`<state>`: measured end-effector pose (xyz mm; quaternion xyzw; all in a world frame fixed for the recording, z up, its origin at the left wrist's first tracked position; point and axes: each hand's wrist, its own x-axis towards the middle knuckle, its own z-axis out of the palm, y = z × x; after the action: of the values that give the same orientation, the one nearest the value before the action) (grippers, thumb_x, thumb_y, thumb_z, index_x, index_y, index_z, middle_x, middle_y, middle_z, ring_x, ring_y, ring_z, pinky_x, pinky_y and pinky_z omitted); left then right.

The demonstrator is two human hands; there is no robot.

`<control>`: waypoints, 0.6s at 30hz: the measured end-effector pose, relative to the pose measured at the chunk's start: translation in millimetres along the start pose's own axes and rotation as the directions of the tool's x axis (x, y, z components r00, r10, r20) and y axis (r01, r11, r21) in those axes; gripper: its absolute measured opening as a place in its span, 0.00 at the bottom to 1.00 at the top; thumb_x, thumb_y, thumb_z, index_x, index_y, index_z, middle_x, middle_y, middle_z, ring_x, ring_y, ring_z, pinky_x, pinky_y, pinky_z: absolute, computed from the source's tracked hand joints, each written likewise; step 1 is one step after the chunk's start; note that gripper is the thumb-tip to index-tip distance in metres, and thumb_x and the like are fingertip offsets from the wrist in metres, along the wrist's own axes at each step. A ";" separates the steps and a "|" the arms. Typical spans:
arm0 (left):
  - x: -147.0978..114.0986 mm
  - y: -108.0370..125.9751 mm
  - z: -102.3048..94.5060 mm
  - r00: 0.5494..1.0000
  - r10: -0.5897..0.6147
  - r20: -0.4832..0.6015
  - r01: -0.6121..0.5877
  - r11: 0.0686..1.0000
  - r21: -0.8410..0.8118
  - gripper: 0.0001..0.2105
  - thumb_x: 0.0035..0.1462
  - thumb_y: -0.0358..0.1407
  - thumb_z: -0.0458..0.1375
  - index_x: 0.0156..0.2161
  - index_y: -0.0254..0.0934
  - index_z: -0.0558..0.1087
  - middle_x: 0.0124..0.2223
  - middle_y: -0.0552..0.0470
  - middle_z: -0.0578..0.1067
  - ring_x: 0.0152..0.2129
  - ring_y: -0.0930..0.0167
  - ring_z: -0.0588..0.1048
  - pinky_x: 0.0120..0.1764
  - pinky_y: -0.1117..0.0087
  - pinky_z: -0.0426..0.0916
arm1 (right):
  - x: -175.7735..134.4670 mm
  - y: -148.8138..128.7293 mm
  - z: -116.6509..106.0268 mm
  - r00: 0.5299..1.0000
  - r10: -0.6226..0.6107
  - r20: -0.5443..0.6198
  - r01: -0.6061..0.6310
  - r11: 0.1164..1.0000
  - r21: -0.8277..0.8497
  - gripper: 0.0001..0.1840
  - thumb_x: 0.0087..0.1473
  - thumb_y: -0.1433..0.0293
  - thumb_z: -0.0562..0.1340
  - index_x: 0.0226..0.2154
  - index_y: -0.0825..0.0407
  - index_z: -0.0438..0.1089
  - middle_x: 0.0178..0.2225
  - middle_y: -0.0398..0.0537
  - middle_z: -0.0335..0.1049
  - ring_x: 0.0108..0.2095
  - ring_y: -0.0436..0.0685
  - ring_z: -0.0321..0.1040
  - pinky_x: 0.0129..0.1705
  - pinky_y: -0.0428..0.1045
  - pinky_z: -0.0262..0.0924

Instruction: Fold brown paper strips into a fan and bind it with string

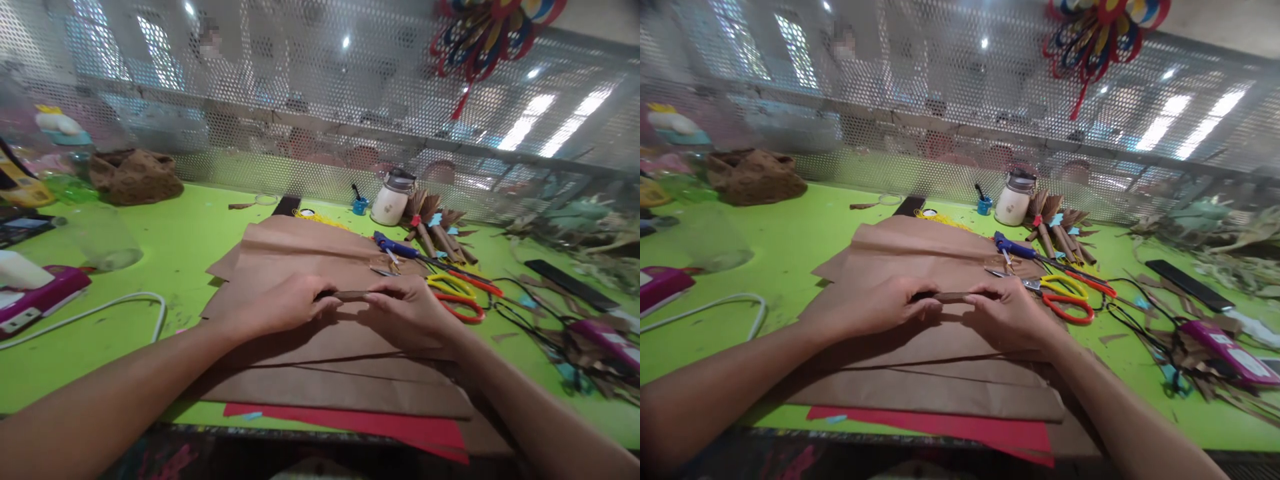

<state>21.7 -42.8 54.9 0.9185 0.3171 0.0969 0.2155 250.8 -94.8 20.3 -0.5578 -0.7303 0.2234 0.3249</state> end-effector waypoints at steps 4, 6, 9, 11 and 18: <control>-2.1 6.6 -5.7 1.000 -0.011 0.002 0.011 0.998 0.061 0.13 0.59 0.38 0.49 0.33 0.37 0.75 0.31 0.50 0.77 0.23 0.71 0.70 0.26 0.72 0.57 | 1.9 4.7 -2.3 0.998 -0.065 0.013 0.065 0.998 0.001 0.11 0.53 0.67 0.60 0.30 0.55 0.76 0.22 0.43 0.70 0.24 0.50 0.63 0.24 0.43 0.56; -1.8 7.3 -6.0 1.000 -0.010 -0.003 0.010 0.995 0.099 0.14 0.59 0.38 0.48 0.31 0.37 0.75 0.29 0.50 0.77 0.22 0.71 0.69 0.25 0.72 0.56 | 2.7 4.5 -3.3 0.997 -0.075 0.004 0.075 0.997 0.010 0.11 0.53 0.67 0.60 0.29 0.55 0.76 0.22 0.43 0.70 0.24 0.49 0.64 0.25 0.43 0.56; -0.5 6.5 -4.3 0.999 -0.026 -0.027 0.029 0.992 0.123 0.16 0.59 0.41 0.49 0.30 0.36 0.75 0.27 0.49 0.76 0.20 0.72 0.68 0.24 0.72 0.55 | 3.7 3.7 -4.4 0.996 -0.082 -0.031 0.082 0.997 0.006 0.10 0.52 0.67 0.60 0.29 0.55 0.76 0.22 0.44 0.71 0.24 0.50 0.64 0.25 0.43 0.56; 0.0 7.0 -4.1 0.998 -0.032 -0.052 0.038 0.992 0.120 0.15 0.59 0.41 0.49 0.31 0.36 0.75 0.28 0.49 0.76 0.21 0.72 0.68 0.24 0.73 0.55 | 4.1 3.2 -5.4 0.994 -0.098 -0.047 0.098 0.995 -0.018 0.10 0.52 0.67 0.60 0.29 0.55 0.76 0.22 0.44 0.71 0.24 0.50 0.64 0.25 0.44 0.56; -4.6 16.2 -7.5 0.996 0.006 -0.086 0.018 0.962 0.273 0.15 0.59 0.40 0.50 0.31 0.36 0.76 0.27 0.48 0.76 0.22 0.70 0.70 0.27 0.72 0.60 | 1.0 -8.9 -7.4 0.980 -0.190 0.052 0.196 0.971 -0.135 0.08 0.53 0.69 0.60 0.34 0.53 0.74 0.30 0.45 0.74 0.29 0.52 0.67 0.30 0.45 0.59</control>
<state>24.5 -54.6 68.8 0.9335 0.3391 0.0908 0.0730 250.0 -96.6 31.8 -0.5011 -0.8011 0.1499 0.2910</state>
